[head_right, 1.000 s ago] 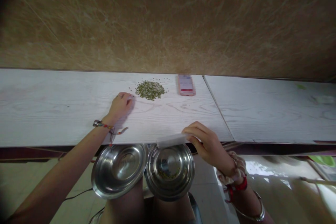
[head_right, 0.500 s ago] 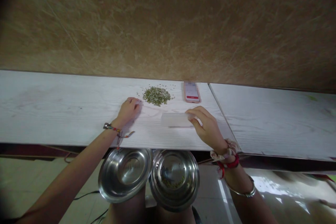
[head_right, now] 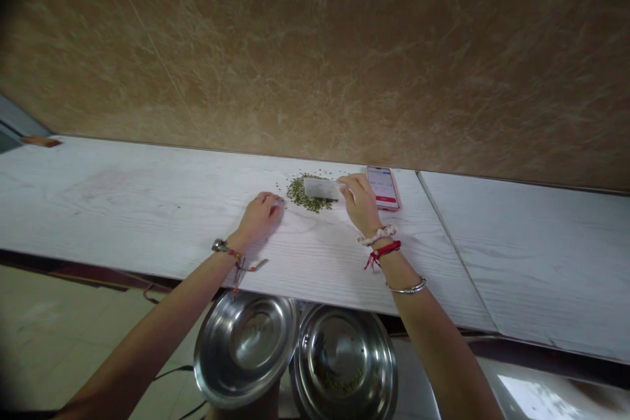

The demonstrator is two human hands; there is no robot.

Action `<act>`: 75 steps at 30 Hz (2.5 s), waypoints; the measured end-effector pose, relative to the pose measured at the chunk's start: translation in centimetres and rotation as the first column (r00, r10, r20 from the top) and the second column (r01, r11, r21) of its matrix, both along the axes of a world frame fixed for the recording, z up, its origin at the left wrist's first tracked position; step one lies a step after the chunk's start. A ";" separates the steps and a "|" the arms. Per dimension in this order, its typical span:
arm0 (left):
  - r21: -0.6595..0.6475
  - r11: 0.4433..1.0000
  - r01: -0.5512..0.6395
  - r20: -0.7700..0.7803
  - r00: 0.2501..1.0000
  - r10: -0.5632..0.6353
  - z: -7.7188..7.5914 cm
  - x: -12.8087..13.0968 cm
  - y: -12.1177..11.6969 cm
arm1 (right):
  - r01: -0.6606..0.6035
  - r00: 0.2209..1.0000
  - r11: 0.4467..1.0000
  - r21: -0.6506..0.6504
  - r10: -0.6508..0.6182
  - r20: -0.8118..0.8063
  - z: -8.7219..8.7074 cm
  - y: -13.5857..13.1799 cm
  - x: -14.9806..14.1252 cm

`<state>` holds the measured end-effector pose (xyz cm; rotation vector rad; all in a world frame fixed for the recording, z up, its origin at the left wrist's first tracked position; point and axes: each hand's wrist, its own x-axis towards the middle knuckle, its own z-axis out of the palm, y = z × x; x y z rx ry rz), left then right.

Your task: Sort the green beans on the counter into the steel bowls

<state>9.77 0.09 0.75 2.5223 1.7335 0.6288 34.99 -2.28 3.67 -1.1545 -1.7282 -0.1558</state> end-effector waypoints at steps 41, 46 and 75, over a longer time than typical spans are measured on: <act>-0.023 1.000 -0.009 0.002 1.000 0.009 -0.3 0.0 0.1 | -0.167 0.975 0.985 -0.035 0.170 0.141 0.5 -2.8 0.7; 0.007 1.000 0.004 0.017 1.000 -0.004 -0.3 -0.1 0.1 | -0.186 0.971 0.982 -0.024 0.187 0.146 0.8 -3.0 0.4; 0.041 0.998 0.038 0.026 0.999 -0.039 -0.8 -0.6 0.4 | -0.239 0.956 0.961 -0.137 0.258 0.141 0.9 -3.6 -0.6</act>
